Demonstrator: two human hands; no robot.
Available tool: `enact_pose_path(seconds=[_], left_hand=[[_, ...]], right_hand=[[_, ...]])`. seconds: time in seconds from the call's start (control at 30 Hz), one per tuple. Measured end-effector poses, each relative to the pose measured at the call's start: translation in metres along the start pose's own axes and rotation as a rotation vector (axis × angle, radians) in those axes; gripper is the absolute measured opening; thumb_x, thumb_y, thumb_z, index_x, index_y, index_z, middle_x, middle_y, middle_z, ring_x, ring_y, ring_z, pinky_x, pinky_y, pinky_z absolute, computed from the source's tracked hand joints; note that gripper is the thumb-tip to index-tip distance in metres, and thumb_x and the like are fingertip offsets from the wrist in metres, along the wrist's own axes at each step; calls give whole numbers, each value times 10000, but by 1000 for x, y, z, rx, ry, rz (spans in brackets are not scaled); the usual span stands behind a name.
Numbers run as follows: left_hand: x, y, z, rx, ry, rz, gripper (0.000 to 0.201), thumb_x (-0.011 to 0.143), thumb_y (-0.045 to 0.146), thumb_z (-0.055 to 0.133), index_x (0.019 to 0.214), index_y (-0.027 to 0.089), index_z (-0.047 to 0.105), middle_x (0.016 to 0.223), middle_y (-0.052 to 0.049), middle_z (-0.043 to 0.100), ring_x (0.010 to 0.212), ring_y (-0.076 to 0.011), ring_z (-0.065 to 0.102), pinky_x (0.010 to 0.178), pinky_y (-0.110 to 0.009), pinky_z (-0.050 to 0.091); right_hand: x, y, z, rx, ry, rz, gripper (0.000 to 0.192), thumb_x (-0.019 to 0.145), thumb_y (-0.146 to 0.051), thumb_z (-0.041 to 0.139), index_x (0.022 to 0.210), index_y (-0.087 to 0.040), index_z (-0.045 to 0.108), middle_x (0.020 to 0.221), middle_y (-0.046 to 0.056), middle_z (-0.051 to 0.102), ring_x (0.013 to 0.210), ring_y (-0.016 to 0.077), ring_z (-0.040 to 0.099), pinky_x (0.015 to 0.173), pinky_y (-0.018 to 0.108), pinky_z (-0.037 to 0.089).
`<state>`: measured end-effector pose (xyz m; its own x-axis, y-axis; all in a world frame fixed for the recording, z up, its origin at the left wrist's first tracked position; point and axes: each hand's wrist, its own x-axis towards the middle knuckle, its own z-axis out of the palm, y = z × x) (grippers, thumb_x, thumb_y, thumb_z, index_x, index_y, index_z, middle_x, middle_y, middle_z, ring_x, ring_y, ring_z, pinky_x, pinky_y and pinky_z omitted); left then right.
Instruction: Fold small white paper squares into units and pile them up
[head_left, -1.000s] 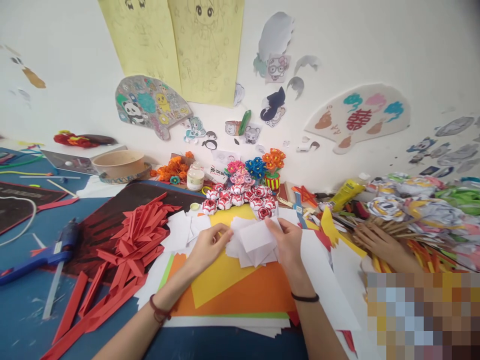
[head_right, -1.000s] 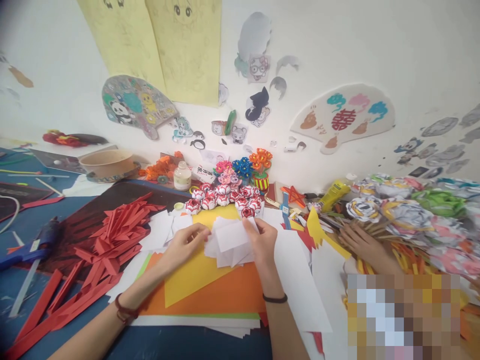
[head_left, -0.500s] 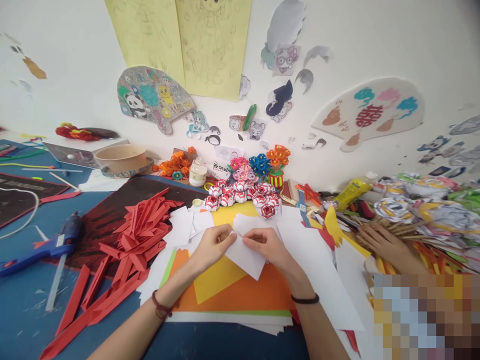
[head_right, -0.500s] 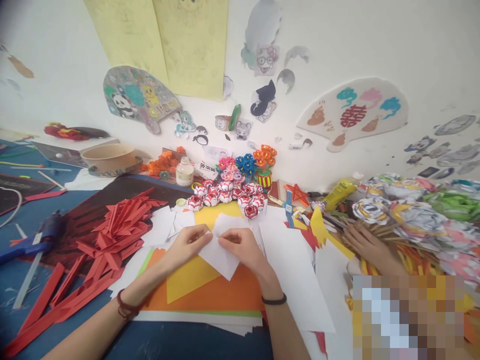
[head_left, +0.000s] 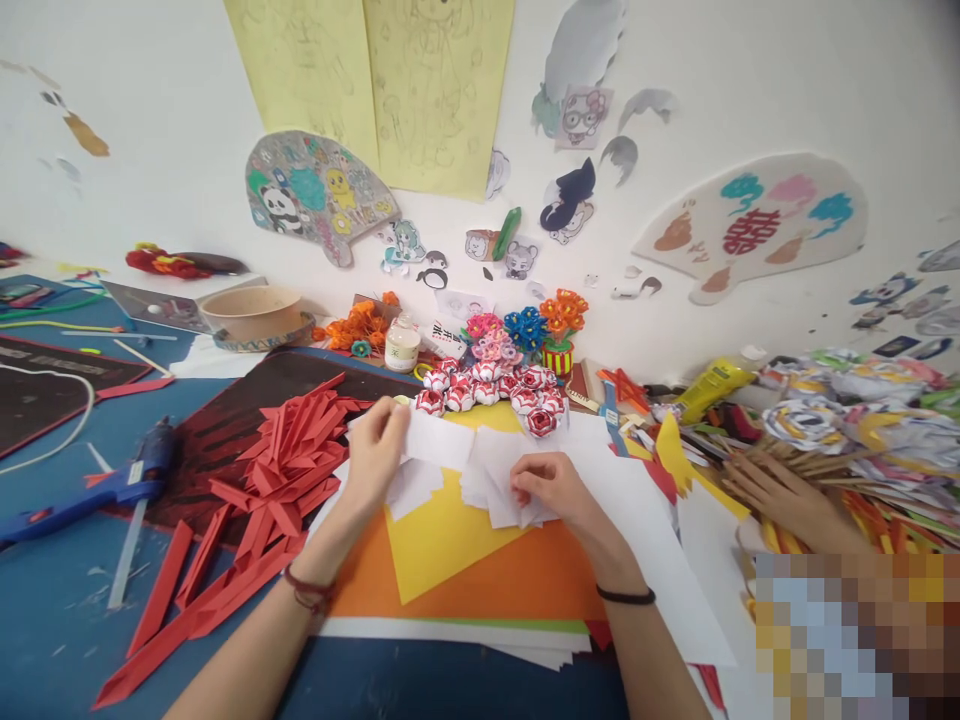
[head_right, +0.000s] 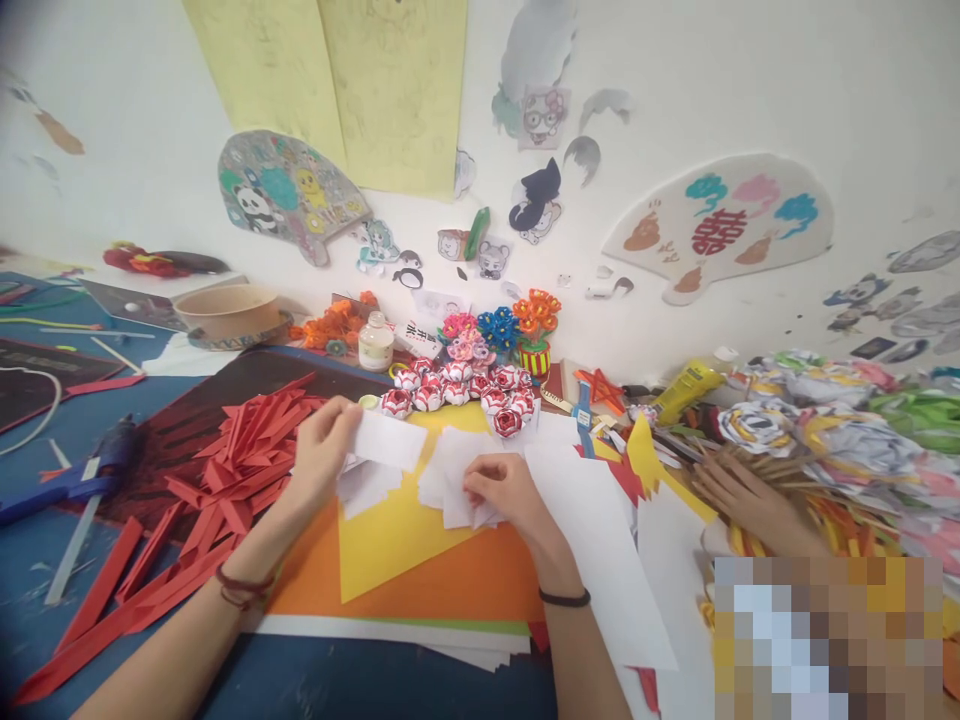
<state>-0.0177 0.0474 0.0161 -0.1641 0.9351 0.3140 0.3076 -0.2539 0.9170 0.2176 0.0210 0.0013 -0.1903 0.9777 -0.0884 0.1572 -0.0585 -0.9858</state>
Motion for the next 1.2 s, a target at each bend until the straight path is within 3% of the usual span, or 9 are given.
enact_pose_path(seconds=[0.07, 0.27, 0.4, 0.47, 0.57, 0.7, 0.83, 0.97, 1.2], left_hand=[[2, 0, -2, -46, -2, -7, 257, 868, 372, 431, 698, 179, 451, 618, 40, 394, 580, -98, 374, 519, -206, 287], [-23, 8, 21, 32, -273, -8, 309, 854, 391, 449, 642, 167, 462, 602, 35, 417, 585, -102, 397, 547, -215, 308], [-30, 12, 25, 105, -522, 27, 211, 780, 328, 528, 653, 160, 531, 617, 29, 487, 594, -111, 426, 553, -224, 305], [-29, 12, 24, 141, -540, 27, 218, 754, 315, 548, 606, 163, 498, 579, 39, 452, 573, -107, 402, 547, -228, 293], [-26, 10, 23, 132, -448, 10, 276, 751, 333, 555, 562, 167, 444, 547, 46, 393, 558, -104, 373, 545, -228, 291], [-20, 5, 21, 59, -343, -12, 240, 781, 377, 538, 688, 158, 573, 607, 29, 463, 598, -115, 431, 570, -223, 330], [-17, 4, 17, 166, -484, 17, 222, 740, 359, 599, 842, 171, 656, 628, 20, 540, 598, -128, 475, 572, -226, 341], [-21, 5, 15, 191, -632, 90, 180, 780, 311, 550, 835, 186, 667, 721, -12, 637, 626, -135, 525, 581, -226, 360], [-28, 11, 18, 189, -810, 140, 209, 815, 243, 455, 728, 169, 630, 597, 18, 539, 546, -99, 441, 518, -202, 301]], right_hand=[[1, 0, 0, 29, 58, -32, 184, 696, -320, 658, 654, -141, 663, 541, 10, 618, 509, 134, 566, 537, 248, 463], [0, -3, 15, 53, 139, -109, 331, 785, -454, 600, 843, -141, 686, 812, 74, 694, 726, 182, 631, 678, 287, 489], [0, -1, 18, -33, 175, -143, 309, 766, -441, 625, 785, -142, 698, 646, 36, 655, 614, 159, 595, 604, 266, 470], [0, 0, 18, -34, 116, -125, 321, 760, -450, 627, 766, -136, 697, 597, 30, 636, 574, 155, 584, 585, 269, 472], [1, -1, 16, -7, 143, -120, 330, 742, -459, 646, 828, -144, 696, 782, 77, 695, 719, 192, 636, 673, 291, 497], [2, 0, 8, 7, 182, -77, 329, 703, -456, 681, 825, -150, 690, 855, 88, 707, 778, 216, 643, 664, 289, 493], [1, 3, 6, -93, 243, -90, 286, 700, -426, 685, 763, -147, 682, 724, 63, 690, 654, 197, 615, 570, 277, 461], [-4, 0, 16, -320, 81, -178, 192, 733, -353, 661, 700, -169, 706, 622, 26, 658, 565, 160, 551, 525, 257, 404], [-8, -9, 26, -364, 21, -199, 161, 764, -297, 629, 711, -172, 715, 629, 23, 668, 570, 149, 540, 539, 247, 390]])
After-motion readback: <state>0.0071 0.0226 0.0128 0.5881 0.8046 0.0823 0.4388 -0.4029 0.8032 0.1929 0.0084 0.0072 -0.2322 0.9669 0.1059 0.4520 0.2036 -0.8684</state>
